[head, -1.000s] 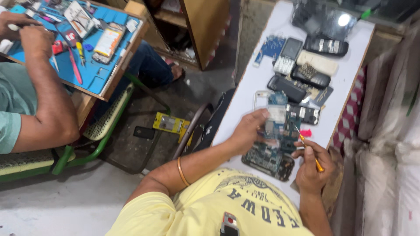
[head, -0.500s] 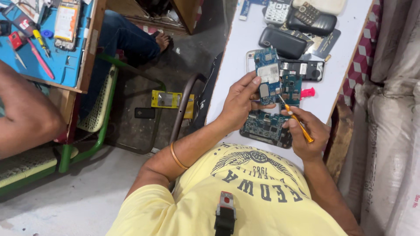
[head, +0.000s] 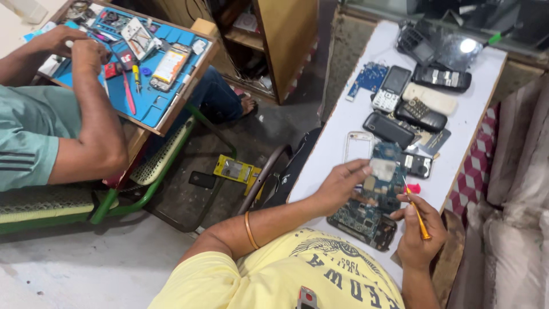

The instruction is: The person holds a mobile phone circuit board and uses a small screwdriver to probe and adjust components on the board. The person repeatedly flips the board and works on different sections while another person works at a nearby table.

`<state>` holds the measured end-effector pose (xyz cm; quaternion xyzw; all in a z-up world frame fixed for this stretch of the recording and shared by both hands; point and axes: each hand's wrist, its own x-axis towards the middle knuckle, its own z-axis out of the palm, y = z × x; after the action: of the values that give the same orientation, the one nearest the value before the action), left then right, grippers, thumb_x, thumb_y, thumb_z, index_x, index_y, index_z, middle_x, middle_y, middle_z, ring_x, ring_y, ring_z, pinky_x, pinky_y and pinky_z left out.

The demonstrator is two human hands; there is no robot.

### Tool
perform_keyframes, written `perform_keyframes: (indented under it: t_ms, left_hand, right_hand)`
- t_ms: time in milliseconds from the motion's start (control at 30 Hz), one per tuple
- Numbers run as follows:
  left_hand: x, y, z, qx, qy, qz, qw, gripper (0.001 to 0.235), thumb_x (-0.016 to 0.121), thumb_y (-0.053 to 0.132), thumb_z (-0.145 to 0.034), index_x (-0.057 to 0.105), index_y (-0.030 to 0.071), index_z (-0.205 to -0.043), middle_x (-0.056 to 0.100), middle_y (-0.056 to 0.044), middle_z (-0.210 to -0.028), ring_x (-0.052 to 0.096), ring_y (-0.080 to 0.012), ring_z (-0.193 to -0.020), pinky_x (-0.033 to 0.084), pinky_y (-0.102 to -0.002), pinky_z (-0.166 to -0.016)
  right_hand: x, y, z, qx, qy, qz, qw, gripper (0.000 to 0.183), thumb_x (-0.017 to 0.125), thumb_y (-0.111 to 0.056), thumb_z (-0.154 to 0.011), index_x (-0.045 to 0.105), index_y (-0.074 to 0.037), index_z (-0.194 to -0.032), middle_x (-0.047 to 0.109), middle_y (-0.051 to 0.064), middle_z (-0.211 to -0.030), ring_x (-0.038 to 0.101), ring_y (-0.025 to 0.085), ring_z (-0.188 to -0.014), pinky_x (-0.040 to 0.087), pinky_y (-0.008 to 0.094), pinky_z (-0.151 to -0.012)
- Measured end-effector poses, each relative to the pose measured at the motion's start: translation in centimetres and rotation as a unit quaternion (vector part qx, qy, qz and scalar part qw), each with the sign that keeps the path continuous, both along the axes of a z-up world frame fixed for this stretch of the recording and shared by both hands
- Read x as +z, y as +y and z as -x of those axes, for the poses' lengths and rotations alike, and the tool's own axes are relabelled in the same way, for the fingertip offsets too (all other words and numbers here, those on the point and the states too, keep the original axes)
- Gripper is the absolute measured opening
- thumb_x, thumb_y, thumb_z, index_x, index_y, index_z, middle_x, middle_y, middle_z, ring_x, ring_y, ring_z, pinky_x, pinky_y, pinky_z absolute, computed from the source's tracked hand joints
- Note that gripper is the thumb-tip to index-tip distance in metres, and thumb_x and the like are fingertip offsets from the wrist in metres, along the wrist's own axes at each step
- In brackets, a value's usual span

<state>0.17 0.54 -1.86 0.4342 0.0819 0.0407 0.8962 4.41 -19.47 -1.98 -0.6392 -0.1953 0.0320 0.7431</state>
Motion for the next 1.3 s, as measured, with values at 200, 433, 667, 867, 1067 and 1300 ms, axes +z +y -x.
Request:
perform_keyframes:
  t_ms: [200, 433, 667, 867, 1067, 1300]
  left_hand:
    - [-0.8, -1.8, 0.8, -0.100, -0.035, -0.043, 0.993, 0.048, 0.054, 0.027, -0.110, 0.050, -0.005, -0.147, 0.063, -0.010, -0.124, 0.064, -0.0179, -0.114, 0.065, -0.038, -0.081]
    - [0.1, -1.9, 0.9, -0.074, -0.023, -0.101, 0.992, 0.046, 0.064, 0.026, -0.105, 0.057, -0.001, -0.143, 0.066, -0.008, -0.114, 0.063, -0.0116, -0.098, 0.063, -0.032, -0.078]
    - [1.3, 2.4, 0.6, 0.064, -0.047, -0.193, 0.978, 0.036, 0.068, 0.018, -0.102, 0.065, 0.005, -0.135, 0.071, -0.004, -0.101, 0.065, -0.0076, -0.090, 0.055, -0.024, -0.082]
    - [0.9, 9.6, 2.2, 0.245, -0.014, -0.403, 0.882, 0.030, 0.070, 0.017, -0.100, 0.071, 0.006, -0.128, 0.073, -0.008, -0.102, 0.067, -0.0135, -0.092, 0.055, -0.028, -0.079]
    - [-2.5, 16.2, 8.1, 0.246, 0.057, -0.735, 0.629, 0.053, 0.069, 0.034, -0.097, 0.059, 0.003, -0.138, 0.062, -0.020, -0.135, 0.059, -0.0385, -0.124, 0.048, -0.048, -0.103]
    - [-6.7, 16.9, 9.2, 0.201, 0.169, -0.663, 0.701, 0.053, 0.064, 0.039, -0.096, 0.060, 0.006, -0.138, 0.060, -0.018, -0.139, 0.058, -0.0384, -0.127, 0.047, -0.046, -0.105]
  right_hand:
    - [-3.4, -1.2, -0.8, 0.008, 0.004, 0.069, 0.998, 0.024, 0.069, -0.010, -0.106, 0.067, 0.009, -0.120, 0.069, 0.010, -0.100, 0.060, 0.008, -0.086, 0.047, 0.021, -0.080]
    - [-4.2, -1.4, -1.2, 0.033, 0.060, -0.059, 0.996, 0.022, 0.068, -0.007, -0.105, 0.067, 0.009, -0.120, 0.072, 0.009, -0.108, 0.065, 0.010, -0.098, 0.049, 0.022, -0.091]
    - [-2.8, -0.7, -1.2, 0.025, 0.064, -0.079, 0.995, 0.022, 0.066, -0.005, -0.106, 0.067, 0.010, -0.122, 0.072, 0.010, -0.115, 0.065, 0.011, -0.105, 0.048, 0.024, -0.099]
    - [-2.6, -0.8, -1.3, 0.030, 0.058, -0.066, 0.996, 0.024, 0.065, -0.007, -0.105, 0.067, 0.008, -0.123, 0.073, 0.010, -0.114, 0.066, 0.011, -0.104, 0.049, 0.023, -0.097]
    - [-2.8, -0.8, -1.4, 0.023, 0.058, -0.067, 0.996, 0.024, 0.066, -0.007, -0.105, 0.067, 0.009, -0.123, 0.073, 0.011, -0.114, 0.066, 0.011, -0.105, 0.049, 0.023, -0.098]
    - [-3.1, -1.0, -1.4, -0.003, 0.053, 0.016, 0.998, 0.024, 0.066, -0.011, -0.105, 0.069, 0.009, -0.117, 0.072, 0.007, -0.105, 0.063, 0.008, -0.095, 0.048, 0.021, -0.088]
